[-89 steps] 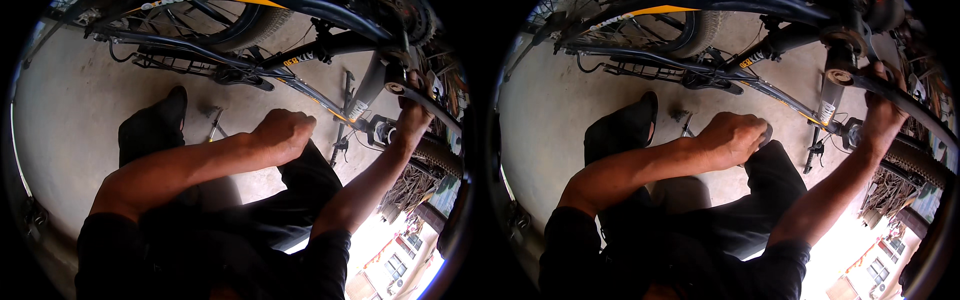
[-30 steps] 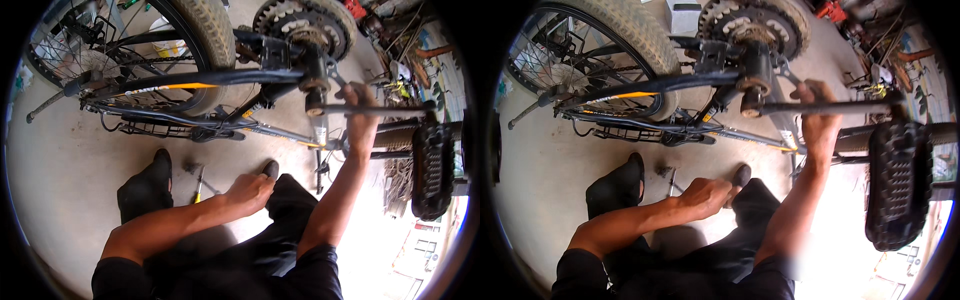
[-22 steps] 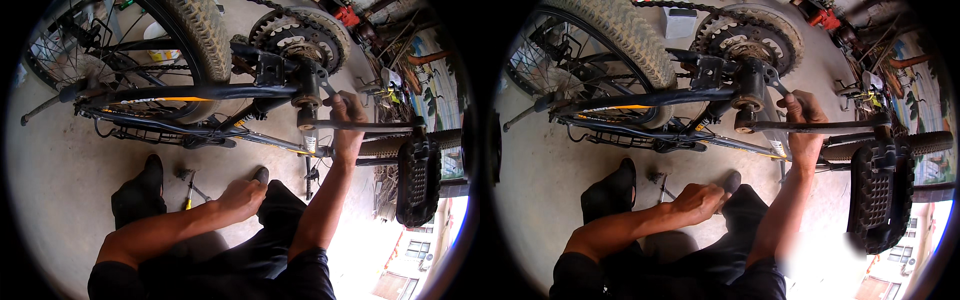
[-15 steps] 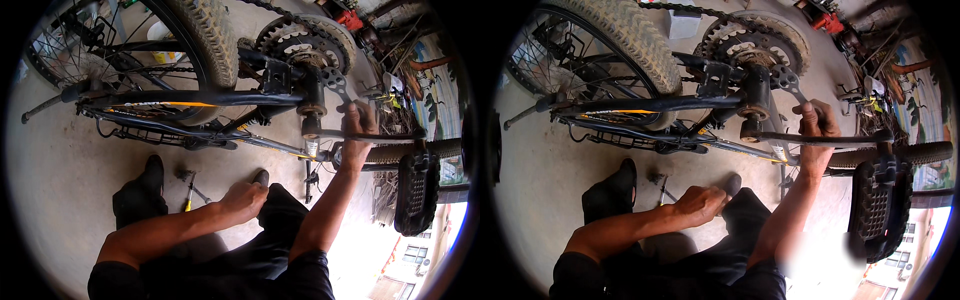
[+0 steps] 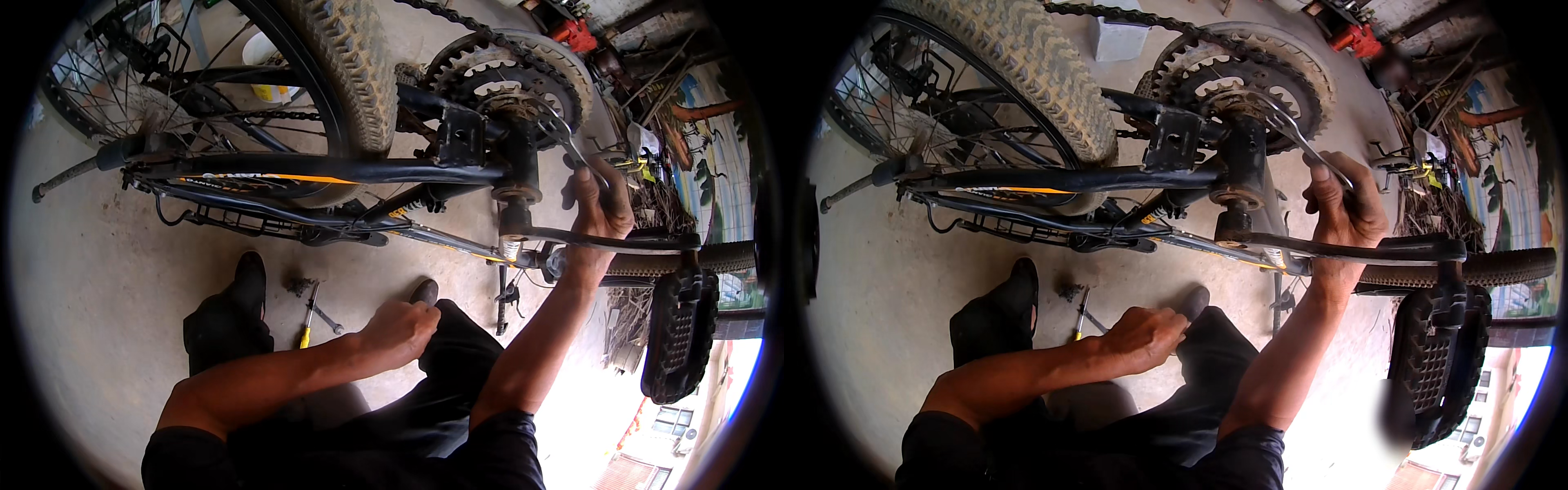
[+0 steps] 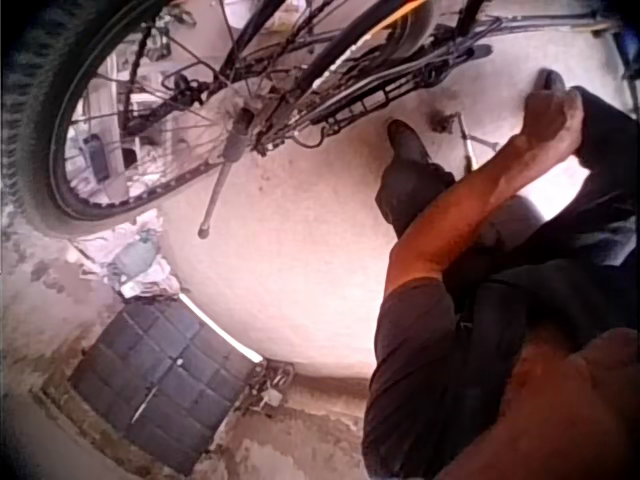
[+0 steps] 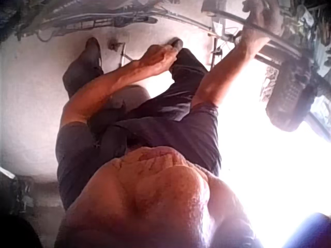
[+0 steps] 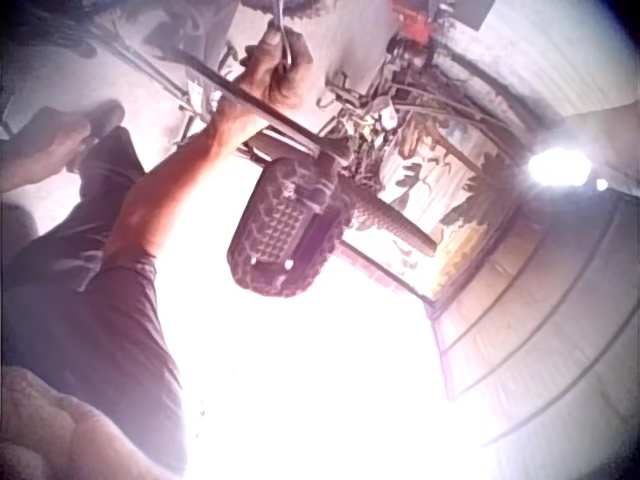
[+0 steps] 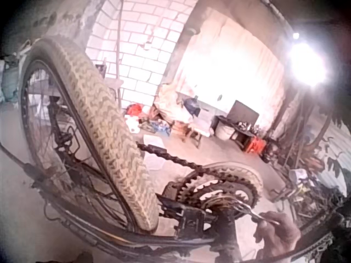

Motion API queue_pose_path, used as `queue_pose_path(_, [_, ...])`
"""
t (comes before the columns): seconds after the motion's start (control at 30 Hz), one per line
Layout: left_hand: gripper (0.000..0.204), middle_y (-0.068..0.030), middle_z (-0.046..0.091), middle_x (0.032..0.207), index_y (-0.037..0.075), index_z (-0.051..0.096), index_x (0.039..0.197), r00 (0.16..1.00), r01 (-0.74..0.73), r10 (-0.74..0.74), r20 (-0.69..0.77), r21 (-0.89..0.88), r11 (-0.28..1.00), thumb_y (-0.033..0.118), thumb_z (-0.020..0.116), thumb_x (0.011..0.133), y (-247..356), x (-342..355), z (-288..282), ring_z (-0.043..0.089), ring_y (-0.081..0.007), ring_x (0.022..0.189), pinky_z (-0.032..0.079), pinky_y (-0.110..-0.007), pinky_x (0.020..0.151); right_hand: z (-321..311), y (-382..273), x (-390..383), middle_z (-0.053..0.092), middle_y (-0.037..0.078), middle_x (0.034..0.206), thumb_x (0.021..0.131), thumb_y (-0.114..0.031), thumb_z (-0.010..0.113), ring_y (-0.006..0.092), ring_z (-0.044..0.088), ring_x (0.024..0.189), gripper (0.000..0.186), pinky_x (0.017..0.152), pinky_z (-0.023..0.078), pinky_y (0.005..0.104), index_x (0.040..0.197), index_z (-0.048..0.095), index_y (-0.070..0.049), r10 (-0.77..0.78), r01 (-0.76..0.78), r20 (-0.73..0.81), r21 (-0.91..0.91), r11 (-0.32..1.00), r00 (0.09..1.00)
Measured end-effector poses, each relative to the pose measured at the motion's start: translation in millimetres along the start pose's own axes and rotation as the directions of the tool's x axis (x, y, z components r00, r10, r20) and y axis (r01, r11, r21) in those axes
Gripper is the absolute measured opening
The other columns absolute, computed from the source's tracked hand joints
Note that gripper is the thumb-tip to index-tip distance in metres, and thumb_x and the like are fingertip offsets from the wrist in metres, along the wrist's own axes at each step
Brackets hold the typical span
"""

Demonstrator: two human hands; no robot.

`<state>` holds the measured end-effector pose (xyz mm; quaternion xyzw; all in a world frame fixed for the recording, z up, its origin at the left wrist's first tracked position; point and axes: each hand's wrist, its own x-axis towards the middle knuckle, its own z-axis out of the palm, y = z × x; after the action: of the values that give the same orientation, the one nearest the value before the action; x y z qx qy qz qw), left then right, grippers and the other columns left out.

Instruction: The person sits on the floor and uses a wrench to tighten the crank arm bolt on a bicycle. They then use a pedal wrench to tighten the pedal spindle. Finally, they rotate the pedals by hand to check the assembly.

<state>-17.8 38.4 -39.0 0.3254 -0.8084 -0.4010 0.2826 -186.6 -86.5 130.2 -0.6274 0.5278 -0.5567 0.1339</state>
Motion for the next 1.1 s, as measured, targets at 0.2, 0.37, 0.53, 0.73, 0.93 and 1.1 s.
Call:
queue_pose_path(0.2, [0.007,-0.0195,0.06,0.069,-0.002,0.053,0.079,1.0,-0.024,0.024,0.005,0.014,1.0,0.002,0.058,0.075,-1.6,-0.6,0.8,0.063,-0.035,0.06,0.049,-0.044,0.051,-2.5,4.5,5.7,0.057,-0.001,0.065,0.088,-0.015,0.068,0.005,0.045,0.058,0.019,0.052,0.033,0.0202,0.103,0.068,-0.003,0.068,-0.063,0.038,-0.122,0.991,0.997])
queue_pose_path(0.37, [0.007,-0.0199,0.06,0.069,-0.001,0.053,0.079,0.999,-0.036,0.036,-0.003,0.011,0.999,0.001,0.058,0.074,0.7,1.7,-1.2,0.063,-0.0354,0.06,0.049,-0.045,0.05,0.2,5.4,5.3,0.056,-0.001,0.065,0.088,-0.014,0.068,0.0048,0.045,0.058,0.018,0.052,0.033,0.0201,0.102,0.068,-0.003,0.044,-0.043,0.002,-0.08,0.996,0.999])
queue_pose_path(0.53, [0.01,-0.0176,0.06,0.072,0.001,0.054,0.081,0.998,0.024,-0.025,0.057,0.015,1.0,0.007,0.061,0.079,-2.7,-1.1,5.7,0.062,-0.0354,0.065,0.049,-0.045,0.054,2.0,6.0,5.7,0.059,0.0,0.075,0.086,-0.011,0.07,0.0048,0.052,0.063,0.015,0.056,0.038,0.0173,0.098,0.066,-0.002,0.042,-0.04,0.034,-0.041,0.998,0.999])
queue_pose_path(0.73, [0.012,-0.0162,0.061,0.074,0.002,0.055,0.084,0.997,0.033,-0.036,0.073,0.035,0.999,0.011,0.063,0.082,-3.6,0.4,7.3,0.062,-0.0352,0.067,0.05,-0.045,0.057,0.1,7.3,4.9,0.059,-0.002,0.066,0.086,-0.009,0.069,0.0041,0.049,0.058,0.011,0.054,0.034,0.0183,0.095,0.066,-0.003,0.043,-0.043,-0.001,-0.034,0.998,0.999])
queue_pose_path(0.93, [0.011,-0.0155,0.061,0.073,0.002,0.056,0.083,0.998,0.032,-0.034,0.057,0.032,0.999,0.01,0.063,0.082,-3.3,-1.1,8.7,0.062,-0.0347,0.067,0.05,-0.045,0.057,-1.2,4.8,3.9,0.06,0.0,0.07,0.086,-0.009,0.07,0.0043,0.05,0.062,0.013,0.054,0.035,0.0184,0.097,0.067,-0.002,0.011,-0.012,-0.009,-0.093,0.996,1.0])
queue_pose_path(1.1, [0.011,-0.0151,0.06,0.072,0.002,0.055,0.081,0.996,0.044,-0.047,0.074,0.043,0.998,0.01,0.063,0.082,-1.7,1.2,7.7,0.063,-0.0342,0.067,0.05,-0.044,0.056,12.6,4.5,-2.8,0.061,0.0,0.072,0.086,-0.008,0.07,0.0045,0.051,0.062,0.012,0.055,0.038,0.0192,0.096,0.067,-0.003,-0.031,0.027,-0.045,-0.077,0.997,0.999])
